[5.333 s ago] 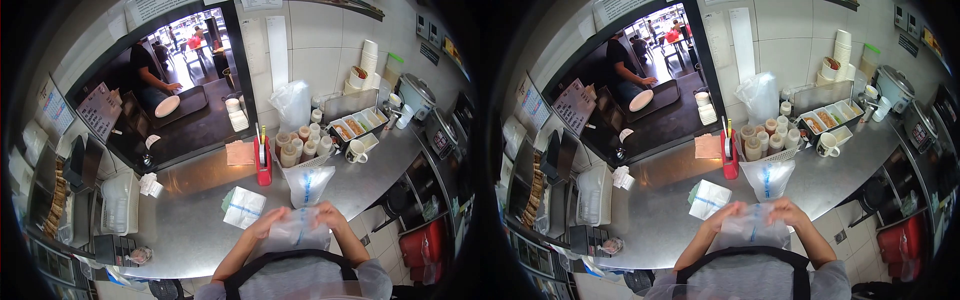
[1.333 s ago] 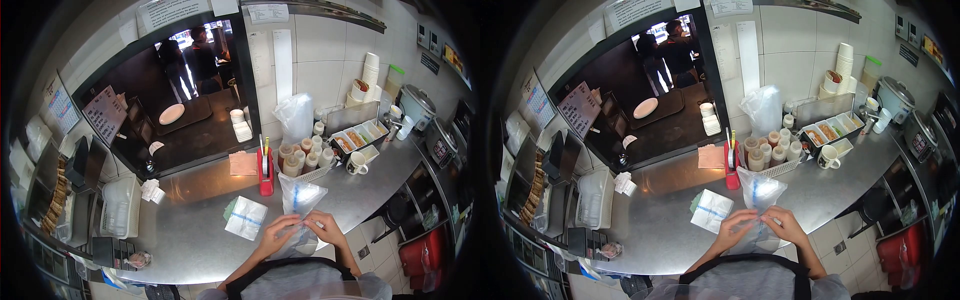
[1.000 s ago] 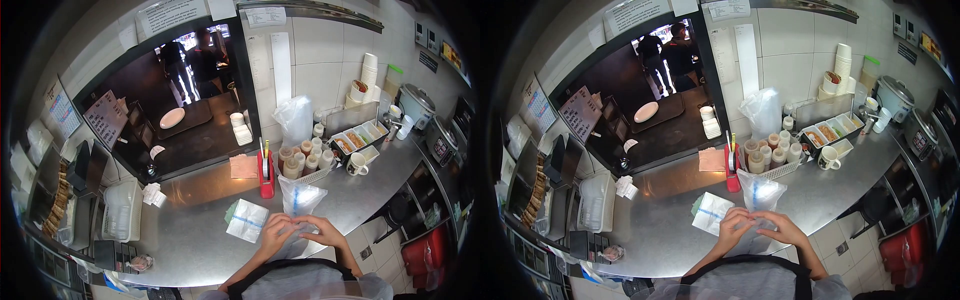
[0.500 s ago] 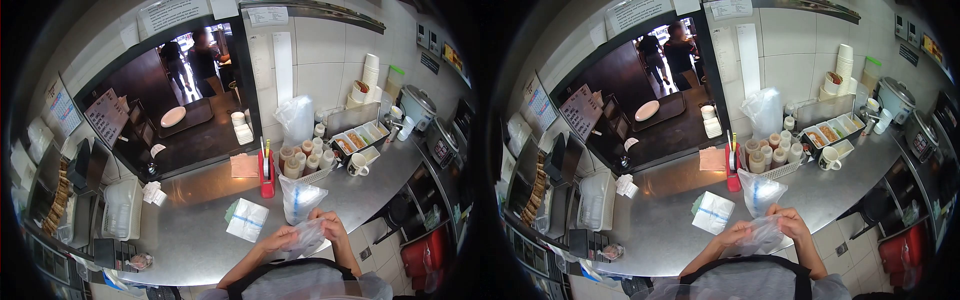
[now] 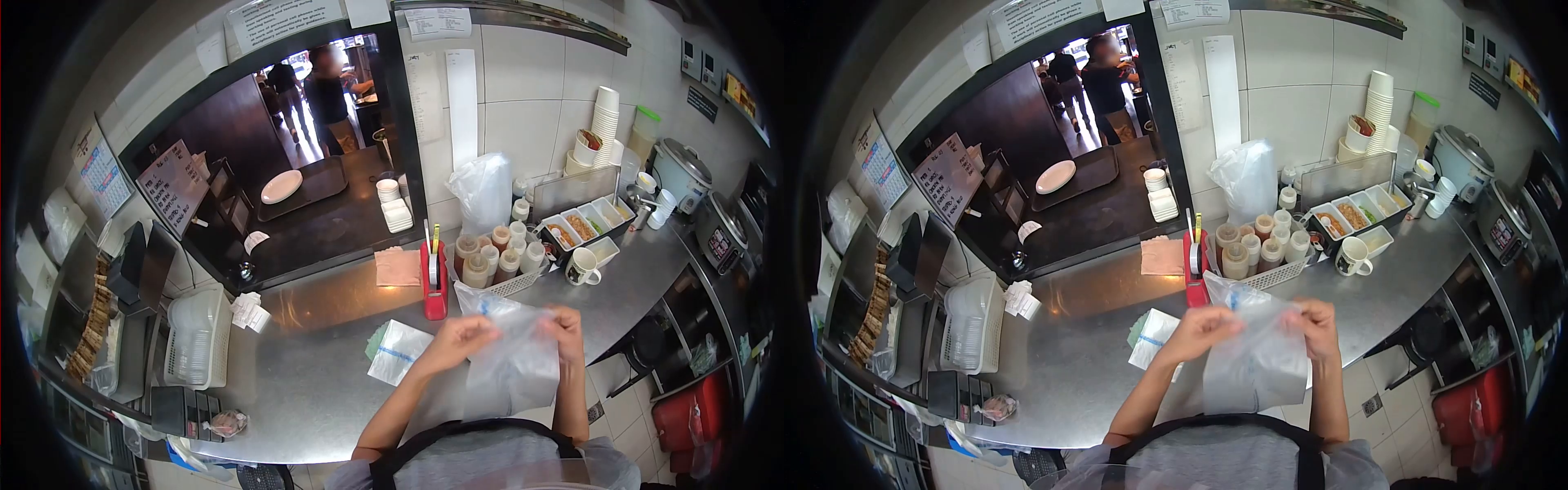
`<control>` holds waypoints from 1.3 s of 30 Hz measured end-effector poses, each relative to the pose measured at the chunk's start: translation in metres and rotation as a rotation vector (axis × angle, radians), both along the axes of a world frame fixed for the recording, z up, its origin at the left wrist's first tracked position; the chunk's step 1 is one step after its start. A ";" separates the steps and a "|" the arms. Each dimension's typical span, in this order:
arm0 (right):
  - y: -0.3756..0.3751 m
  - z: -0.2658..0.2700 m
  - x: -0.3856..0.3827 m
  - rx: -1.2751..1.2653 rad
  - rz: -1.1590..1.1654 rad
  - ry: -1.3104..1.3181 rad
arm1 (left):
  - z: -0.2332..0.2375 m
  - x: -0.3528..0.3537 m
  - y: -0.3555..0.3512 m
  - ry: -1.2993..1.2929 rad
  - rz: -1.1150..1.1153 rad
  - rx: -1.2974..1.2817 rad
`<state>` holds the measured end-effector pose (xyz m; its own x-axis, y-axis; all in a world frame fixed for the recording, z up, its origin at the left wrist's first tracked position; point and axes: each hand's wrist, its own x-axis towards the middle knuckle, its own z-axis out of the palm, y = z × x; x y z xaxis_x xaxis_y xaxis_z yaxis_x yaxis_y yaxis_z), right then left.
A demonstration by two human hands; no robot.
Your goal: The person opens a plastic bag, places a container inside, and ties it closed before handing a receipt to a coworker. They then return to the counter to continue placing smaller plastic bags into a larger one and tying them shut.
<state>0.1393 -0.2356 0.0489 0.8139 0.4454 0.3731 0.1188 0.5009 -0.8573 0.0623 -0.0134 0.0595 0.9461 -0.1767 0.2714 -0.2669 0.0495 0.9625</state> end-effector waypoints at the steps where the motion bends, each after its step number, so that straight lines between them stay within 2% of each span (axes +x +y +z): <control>1: 0.010 0.006 0.002 -0.049 -0.157 -0.076 | 0.006 0.007 -0.003 -0.082 0.208 0.086; 2: 0.026 0.013 0.001 -0.098 -0.313 -0.152 | 0.009 0.013 -0.007 -0.165 0.419 0.172; 3: 0.034 0.017 0.001 -0.146 -0.470 -0.229 | 0.003 0.024 -0.010 -0.239 0.507 0.151; 6: 0.042 -0.013 0.011 -0.390 -0.486 -0.205 | -0.011 0.037 -0.011 -0.212 0.623 0.317; 9: 0.043 -0.021 0.013 -0.514 -0.397 -0.144 | -0.023 0.036 -0.006 0.005 0.492 0.210; 12: 0.044 -0.017 0.015 -0.514 -0.313 -0.153 | -0.056 0.049 -0.005 -0.220 0.508 0.149; 13: 0.044 -0.018 0.016 -0.503 -0.288 -0.173 | -0.038 0.041 -0.005 0.128 0.454 0.119; 16: 0.047 -0.014 0.014 -0.542 -0.128 0.078 | -0.069 0.050 0.000 0.200 0.495 0.089; 19: 0.045 -0.078 0.031 -0.813 -0.158 0.018 | -0.107 0.050 0.001 0.409 0.481 0.222; 22: 0.049 -0.090 0.032 -0.700 -0.228 0.098 | -0.145 0.050 -0.009 0.452 0.565 -0.041; 25: 0.045 -0.095 0.024 -0.597 -0.263 0.120 | -0.166 0.044 -0.003 0.412 0.507 -0.133; 28: 0.039 -0.098 0.011 -0.228 -0.160 0.311 | -0.177 0.028 0.000 0.608 0.404 -0.702; 31: 0.025 -0.089 -0.008 -0.039 -0.028 0.384 | -0.144 -0.006 -0.001 0.654 0.299 -1.100; 34: 0.026 -0.080 -0.018 -0.154 -0.004 0.321 | -0.119 -0.032 -0.019 0.723 0.364 -1.087; 37: 0.036 -0.079 -0.028 -0.186 -0.020 0.325 | -0.111 -0.031 -0.035 0.653 0.344 -1.067; 39: 0.034 -0.086 -0.025 -0.206 -0.023 0.308 | -0.112 -0.034 -0.022 0.642 0.310 -0.914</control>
